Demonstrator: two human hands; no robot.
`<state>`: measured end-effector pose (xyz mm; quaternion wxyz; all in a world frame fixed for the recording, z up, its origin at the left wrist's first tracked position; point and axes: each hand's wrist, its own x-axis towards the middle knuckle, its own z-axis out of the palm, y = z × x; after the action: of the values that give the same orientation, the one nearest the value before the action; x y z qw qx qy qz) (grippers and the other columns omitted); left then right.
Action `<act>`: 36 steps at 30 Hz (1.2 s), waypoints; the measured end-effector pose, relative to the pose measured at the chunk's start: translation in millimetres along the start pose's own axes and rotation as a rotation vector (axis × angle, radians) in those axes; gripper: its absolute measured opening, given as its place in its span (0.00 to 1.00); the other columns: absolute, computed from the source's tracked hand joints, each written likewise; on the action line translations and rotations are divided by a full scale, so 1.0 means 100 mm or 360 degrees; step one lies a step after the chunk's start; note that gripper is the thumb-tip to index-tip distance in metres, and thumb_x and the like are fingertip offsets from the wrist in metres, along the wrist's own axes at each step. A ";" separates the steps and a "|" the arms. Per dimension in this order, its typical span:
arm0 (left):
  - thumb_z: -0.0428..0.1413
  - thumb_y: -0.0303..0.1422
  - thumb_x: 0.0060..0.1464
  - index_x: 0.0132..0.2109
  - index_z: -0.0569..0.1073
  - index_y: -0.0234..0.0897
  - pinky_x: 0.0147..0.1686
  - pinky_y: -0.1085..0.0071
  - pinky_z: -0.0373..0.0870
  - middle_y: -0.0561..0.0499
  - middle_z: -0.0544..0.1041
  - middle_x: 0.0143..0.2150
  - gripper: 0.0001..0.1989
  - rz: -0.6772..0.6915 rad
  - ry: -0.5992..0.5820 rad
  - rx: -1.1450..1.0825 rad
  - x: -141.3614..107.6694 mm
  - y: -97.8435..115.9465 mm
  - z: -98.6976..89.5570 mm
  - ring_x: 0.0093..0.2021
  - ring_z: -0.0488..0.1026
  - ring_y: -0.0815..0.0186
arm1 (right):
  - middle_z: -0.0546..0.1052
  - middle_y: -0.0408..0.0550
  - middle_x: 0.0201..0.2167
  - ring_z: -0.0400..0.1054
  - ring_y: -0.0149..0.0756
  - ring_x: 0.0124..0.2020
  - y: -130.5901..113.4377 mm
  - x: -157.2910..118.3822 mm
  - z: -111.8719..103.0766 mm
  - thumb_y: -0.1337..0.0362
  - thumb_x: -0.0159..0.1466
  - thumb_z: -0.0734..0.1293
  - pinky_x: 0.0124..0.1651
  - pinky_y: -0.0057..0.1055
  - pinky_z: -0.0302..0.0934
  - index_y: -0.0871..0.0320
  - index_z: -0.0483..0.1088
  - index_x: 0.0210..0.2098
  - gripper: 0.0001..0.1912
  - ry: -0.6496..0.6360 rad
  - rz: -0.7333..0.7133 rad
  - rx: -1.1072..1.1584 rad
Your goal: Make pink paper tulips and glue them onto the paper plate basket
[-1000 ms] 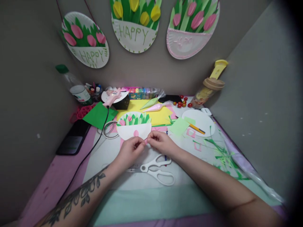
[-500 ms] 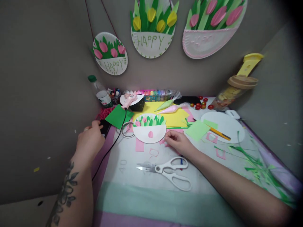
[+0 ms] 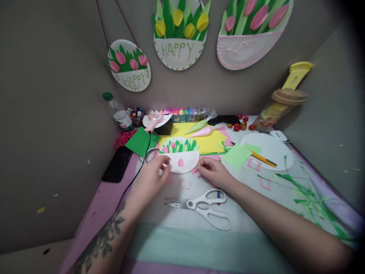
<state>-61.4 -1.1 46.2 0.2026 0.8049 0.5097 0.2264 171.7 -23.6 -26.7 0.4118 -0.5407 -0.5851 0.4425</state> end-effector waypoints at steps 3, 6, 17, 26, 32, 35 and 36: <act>0.52 0.34 0.55 0.40 0.73 0.37 0.35 0.70 0.66 0.46 0.78 0.38 0.09 0.0173 -0.0333 -0.0142 0.02 0.20 0.50 0.33 0.73 0.64 | 0.71 0.43 0.24 0.63 0.32 0.27 -0.03 -0.03 0.02 0.65 0.57 0.64 0.30 0.28 0.56 0.58 0.67 0.26 0.05 -0.0051 -0.0091 -0.0156; 0.49 0.32 0.57 0.36 0.74 0.36 0.34 0.71 0.65 0.47 0.77 0.33 0.09 0.0215 -0.0353 -0.0248 0.03 0.24 0.75 0.33 0.72 0.64 | 0.72 0.44 0.26 0.65 0.33 0.29 -0.05 -0.07 0.04 0.66 0.58 0.63 0.32 0.29 0.57 0.57 0.67 0.26 0.05 -0.0073 -0.0177 -0.0262; 0.54 0.38 0.52 0.31 0.74 0.36 0.31 0.74 0.64 0.51 0.76 0.29 0.11 -0.0295 0.0014 -0.1030 0.25 -0.08 0.65 0.31 0.70 0.67 | 0.69 0.43 0.26 0.62 0.33 0.28 -0.08 0.07 -0.53 0.62 0.60 0.62 0.33 0.29 0.56 0.57 0.65 0.28 0.06 0.0690 -0.0053 -0.0403; 0.53 0.43 0.53 0.31 0.70 0.37 0.22 0.76 0.56 0.58 0.63 0.20 0.13 -0.0510 0.0572 -0.1267 0.41 -0.35 0.59 0.21 0.60 0.73 | 0.74 0.46 0.29 0.65 0.36 0.31 -0.12 0.52 -0.47 0.64 0.58 0.62 0.36 0.31 0.56 0.58 0.69 0.27 0.06 0.0452 -0.0191 -0.0923; 0.52 0.40 0.54 0.31 0.69 0.36 0.30 0.75 0.65 0.53 0.72 0.27 0.11 -0.0235 0.0402 -0.1135 0.25 -0.22 0.69 0.29 0.68 0.69 | 0.73 0.45 0.27 0.65 0.34 0.31 -0.50 0.98 0.11 0.67 0.59 0.61 0.35 0.28 0.55 0.58 0.70 0.27 0.07 0.0079 -0.0537 -0.0990; 0.50 0.38 0.56 0.31 0.70 0.36 0.32 0.74 0.65 0.52 0.73 0.28 0.11 -0.0121 0.0307 -0.1063 0.20 -0.19 0.73 0.29 0.69 0.69 | 0.71 0.44 0.25 0.63 0.32 0.28 -0.70 1.20 0.38 0.66 0.59 0.61 0.32 0.27 0.53 0.58 0.68 0.24 0.08 0.0075 -0.0562 -0.0984; 0.50 0.37 0.56 0.31 0.70 0.37 0.32 0.74 0.65 0.52 0.73 0.27 0.10 -0.0118 0.0326 -0.1061 0.19 -0.20 0.75 0.29 0.69 0.69 | 0.71 0.43 0.24 0.63 0.32 0.27 -0.76 1.27 0.46 0.66 0.59 0.61 0.31 0.27 0.53 0.58 0.68 0.25 0.08 0.0092 -0.0526 -0.0951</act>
<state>-26.3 17.5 -22.9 0.4103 0.6485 0.4544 0.4524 97.6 97.5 34.8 0.3177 -0.5476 -0.7567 0.1631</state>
